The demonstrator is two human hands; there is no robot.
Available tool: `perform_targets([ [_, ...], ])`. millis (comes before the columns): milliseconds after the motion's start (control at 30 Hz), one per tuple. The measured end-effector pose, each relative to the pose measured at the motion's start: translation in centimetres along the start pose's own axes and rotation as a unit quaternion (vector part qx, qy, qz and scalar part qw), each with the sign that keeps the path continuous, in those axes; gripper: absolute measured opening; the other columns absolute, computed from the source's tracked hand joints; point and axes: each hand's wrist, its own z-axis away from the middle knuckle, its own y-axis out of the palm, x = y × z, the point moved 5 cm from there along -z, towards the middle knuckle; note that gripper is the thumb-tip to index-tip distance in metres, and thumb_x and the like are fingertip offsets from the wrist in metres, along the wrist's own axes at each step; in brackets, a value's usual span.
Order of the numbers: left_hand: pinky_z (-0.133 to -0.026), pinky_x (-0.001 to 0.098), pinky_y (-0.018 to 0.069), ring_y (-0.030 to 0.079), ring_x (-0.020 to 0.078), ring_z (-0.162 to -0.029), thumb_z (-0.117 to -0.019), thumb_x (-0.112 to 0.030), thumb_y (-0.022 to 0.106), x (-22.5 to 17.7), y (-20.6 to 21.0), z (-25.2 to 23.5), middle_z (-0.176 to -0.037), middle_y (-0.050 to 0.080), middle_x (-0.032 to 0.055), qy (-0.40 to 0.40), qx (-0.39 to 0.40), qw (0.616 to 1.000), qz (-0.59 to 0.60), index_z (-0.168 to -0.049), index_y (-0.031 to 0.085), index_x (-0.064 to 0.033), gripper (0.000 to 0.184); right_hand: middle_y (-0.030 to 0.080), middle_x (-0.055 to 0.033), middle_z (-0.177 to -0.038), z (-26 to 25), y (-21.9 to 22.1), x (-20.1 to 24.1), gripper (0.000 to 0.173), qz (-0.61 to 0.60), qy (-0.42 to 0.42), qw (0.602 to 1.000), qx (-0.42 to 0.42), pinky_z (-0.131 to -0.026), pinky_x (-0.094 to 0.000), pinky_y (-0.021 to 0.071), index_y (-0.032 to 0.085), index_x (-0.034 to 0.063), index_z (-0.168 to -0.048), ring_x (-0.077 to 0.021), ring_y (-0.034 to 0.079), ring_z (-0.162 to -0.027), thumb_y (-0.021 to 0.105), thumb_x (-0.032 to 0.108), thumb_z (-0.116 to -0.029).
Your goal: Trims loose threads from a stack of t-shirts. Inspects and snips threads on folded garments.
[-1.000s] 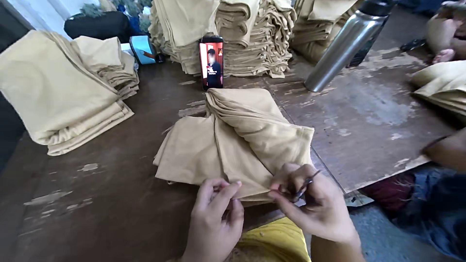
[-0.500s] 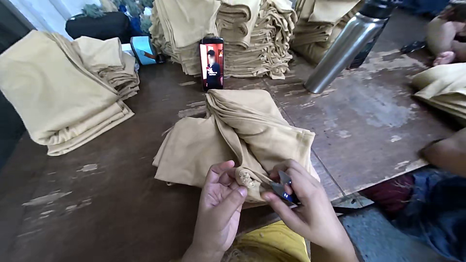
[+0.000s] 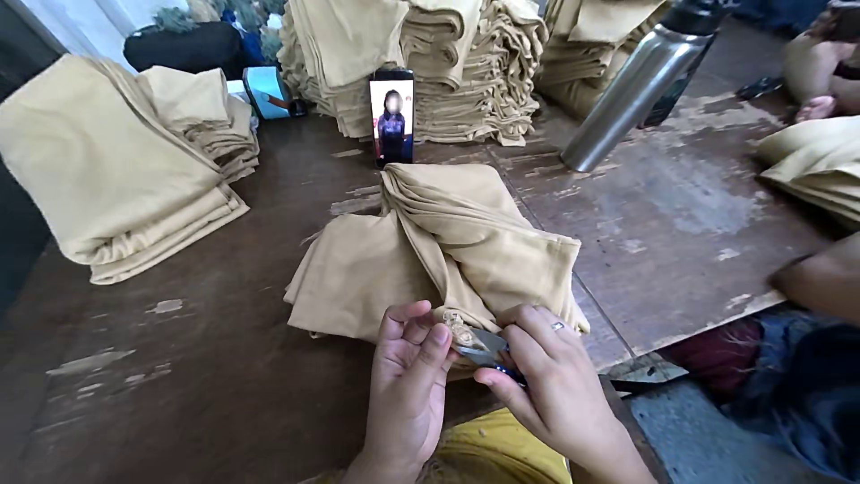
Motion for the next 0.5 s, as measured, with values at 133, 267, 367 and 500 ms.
perform_targets([
  [133,-0.084,0.0303,0.0608,0.073,0.0132,-0.092,-0.095,-0.015,0.072,-0.12,0.03,0.14,-0.104,0.074,0.0066,0.007,-0.005,1.0,-0.024,-0.116,0.058,-0.0107,0.025,0.063,-0.0112,-0.09,-0.1,0.36,0.38,0.068,0.039,-0.003,0.999,-0.005,-0.072,-0.0395,0.0476,0.06,0.0093,-0.084,-0.0267,0.061,-0.084,0.024,0.063,-0.1062],
  [267,-0.083,0.0306,0.0616,0.073,0.0134,-0.093,-0.1,-0.024,0.065,-0.53,0.14,0.47,-0.104,0.073,0.0049,0.021,-0.008,0.998,-0.064,-0.114,0.064,-0.0125,0.018,0.063,-0.0113,-0.09,-0.17,0.49,0.57,0.069,0.046,0.002,0.999,-0.017,-0.072,-0.0398,0.0465,0.059,0.0098,-0.082,-0.0277,0.06,-0.085,0.02,0.062,-0.1069],
  [367,-0.082,0.0289,0.0616,0.073,0.0115,-0.091,-0.0991,-0.022,0.066,-0.6,-0.01,0.62,-0.104,0.073,0.0037,0.04,-0.006,0.995,-0.094,-0.112,0.066,-0.0122,0.017,0.064,-0.0107,-0.089,-0.12,0.61,0.54,0.069,0.048,0.002,0.999,-0.023,-0.073,-0.0395,0.0465,0.061,0.0099,-0.083,-0.0272,0.06,-0.085,0.02,0.06,-0.1076],
  [500,-0.079,0.0269,0.0617,0.072,0.0098,-0.087,-0.0968,-0.016,0.069,-0.59,-0.14,0.73,-0.102,0.072,0.0038,0.063,-0.009,0.991,-0.121,-0.111,0.067,-0.01,0.015,0.065,-0.0097,-0.088,-0.12,0.67,0.51,0.07,0.047,0.002,0.999,-0.028,-0.072,-0.0386,0.0456,0.063,0.0097,-0.083,-0.0268,0.059,-0.084,0.019,0.058,-0.1084],
])
